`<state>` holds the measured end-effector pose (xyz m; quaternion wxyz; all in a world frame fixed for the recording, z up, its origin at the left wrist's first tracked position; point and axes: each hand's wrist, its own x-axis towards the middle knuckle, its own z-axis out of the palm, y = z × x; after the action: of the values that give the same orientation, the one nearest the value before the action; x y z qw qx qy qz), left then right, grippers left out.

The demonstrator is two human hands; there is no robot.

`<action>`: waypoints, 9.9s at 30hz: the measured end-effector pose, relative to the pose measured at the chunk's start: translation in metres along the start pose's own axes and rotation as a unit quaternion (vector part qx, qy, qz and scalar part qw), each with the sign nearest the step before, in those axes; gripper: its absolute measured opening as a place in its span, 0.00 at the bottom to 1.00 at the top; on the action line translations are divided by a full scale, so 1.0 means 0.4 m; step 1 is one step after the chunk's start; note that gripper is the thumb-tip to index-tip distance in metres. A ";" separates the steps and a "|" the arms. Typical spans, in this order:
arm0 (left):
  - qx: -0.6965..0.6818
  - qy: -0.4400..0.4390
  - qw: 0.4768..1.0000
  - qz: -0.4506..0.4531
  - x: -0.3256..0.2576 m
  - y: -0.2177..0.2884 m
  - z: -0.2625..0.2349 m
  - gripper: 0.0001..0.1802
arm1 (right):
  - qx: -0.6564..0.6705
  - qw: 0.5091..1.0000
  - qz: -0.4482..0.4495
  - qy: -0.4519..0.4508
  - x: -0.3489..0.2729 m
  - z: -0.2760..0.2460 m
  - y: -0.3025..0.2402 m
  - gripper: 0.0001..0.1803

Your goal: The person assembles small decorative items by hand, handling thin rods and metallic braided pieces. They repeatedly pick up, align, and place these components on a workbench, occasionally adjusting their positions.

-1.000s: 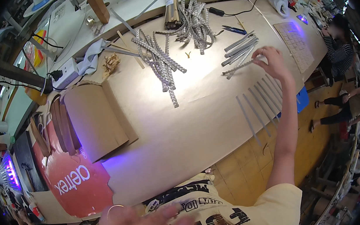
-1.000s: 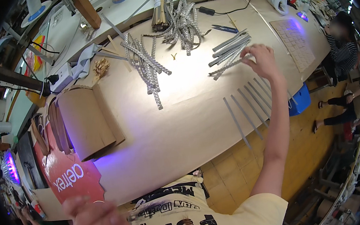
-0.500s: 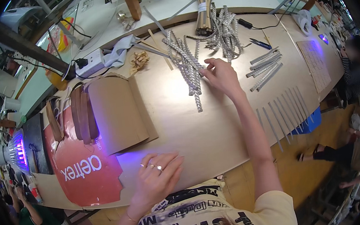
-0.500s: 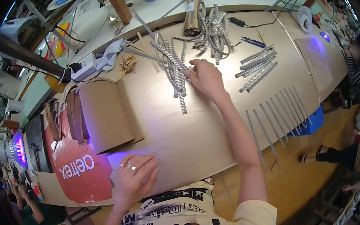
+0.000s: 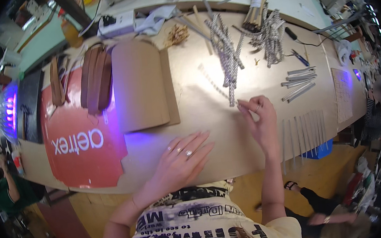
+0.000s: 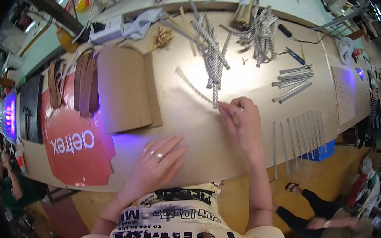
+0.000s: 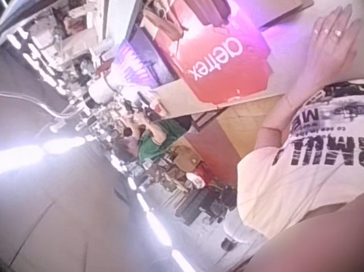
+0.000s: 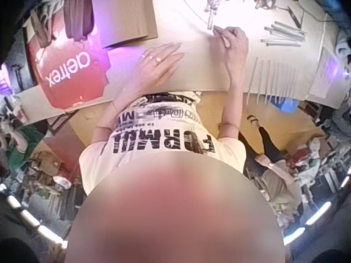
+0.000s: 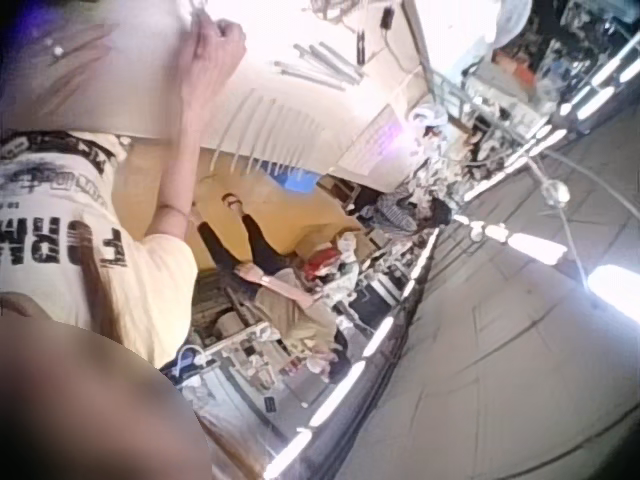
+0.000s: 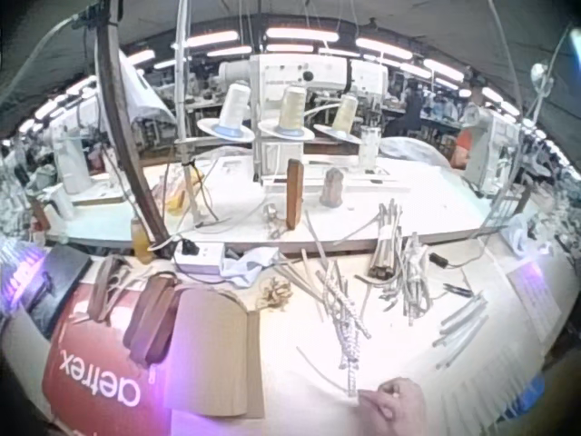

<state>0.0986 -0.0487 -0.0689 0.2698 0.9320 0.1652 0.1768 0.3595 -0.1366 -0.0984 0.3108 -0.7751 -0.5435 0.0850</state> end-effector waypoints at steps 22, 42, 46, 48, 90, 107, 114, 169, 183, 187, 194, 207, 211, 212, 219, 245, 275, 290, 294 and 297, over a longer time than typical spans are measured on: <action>0.077 -0.067 0.991 -0.082 0.039 -0.116 0.176 0.39 | -0.080 0.995 -0.029 0.056 -0.230 0.085 0.006 0.16; 0.060 -0.219 0.972 -0.065 -0.011 0.012 0.193 0.39 | -0.104 0.975 0.193 0.030 -0.205 -0.012 0.004 0.15; 0.053 -0.201 0.976 -0.069 -0.014 -0.006 0.218 0.45 | -0.125 0.942 0.237 0.200 -0.153 -0.061 0.111 0.21; 0.063 -0.190 0.978 -0.062 -0.016 -0.012 0.223 0.45 | -0.171 0.925 0.255 0.225 -0.105 -0.090 0.181 0.23; 0.104 -0.187 0.975 -0.064 -0.062 0.001 0.237 0.43 | -0.079 0.991 -0.034 -0.098 -0.273 0.133 -0.119 0.30; 0.077 -0.143 0.971 -0.174 -0.104 -0.014 0.188 0.46 | -0.268 0.956 0.120 0.017 -0.241 0.065 -0.063 0.22; 0.086 -0.137 0.976 -0.146 -0.119 -0.029 0.195 0.44 | -0.001 0.973 0.138 0.184 0.090 -0.053 0.099 0.16; -0.531 0.025 0.756 -0.382 -0.124 -0.010 0.121 0.15 | -0.029 0.990 -0.077 -0.116 -0.225 0.046 -0.168 0.13; 0.018 -0.120 0.989 -0.084 -0.080 -0.042 0.202 0.38 | -0.287 0.953 -0.060 0.077 0.095 -0.041 0.027 0.14; 0.021 -0.116 0.989 -0.084 -0.091 -0.047 0.200 0.38 | -0.093 0.990 0.107 0.007 0.093 -0.114 0.017 0.16; 0.020 -0.154 0.984 -0.082 -0.168 -0.047 0.178 0.40 | -0.083 0.925 0.370 0.021 -0.205 -0.214 0.082 0.15; 0.044 -0.141 0.984 -0.098 -0.162 -0.016 0.179 0.38 | -0.135 0.890 0.406 0.154 -0.250 -0.096 0.176 0.16; 0.063 -0.074 0.991 -0.093 -0.181 -0.017 0.185 0.39 | -0.120 0.894 0.407 0.142 -0.252 -0.093 0.201 0.15; 0.067 -0.075 0.991 -0.086 -0.185 -0.017 0.184 0.39 | -0.117 0.897 0.408 0.125 -0.254 -0.097 0.204 0.14; 0.043 -0.104 0.988 -0.102 -0.172 -0.015 0.181 0.38 | 0.024 0.885 0.432 0.172 -0.284 -0.172 0.121 0.09; -0.559 0.041 0.739 -0.375 -0.159 0.018 0.105 0.09 | 0.250 0.940 0.192 -0.129 -0.287 0.076 -0.266 0.13; 0.126 0.071 0.984 -0.107 -0.139 -0.102 0.163 0.23 | 0.156 0.949 0.236 -0.140 -0.113 0.199 -0.274 0.11; 0.087 0.092 0.985 -0.121 -0.153 -0.103 0.165 0.24 | 0.133 0.940 0.275 -0.151 -0.094 0.211 -0.269 0.13; 0.085 0.096 0.984 -0.124 -0.152 -0.104 0.164 0.24 | 0.127 0.943 0.272 -0.144 -0.099 0.215 -0.269 0.13; 0.081 0.097 0.983 -0.129 -0.150 -0.102 0.162 0.25 | 0.119 0.947 0.265 -0.136 -0.100 0.219 -0.267 0.12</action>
<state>0.0639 -0.0689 -0.1575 0.1962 0.8999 0.3238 0.2164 0.2179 -0.1154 -0.1148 0.2901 -0.8297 -0.3415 0.3330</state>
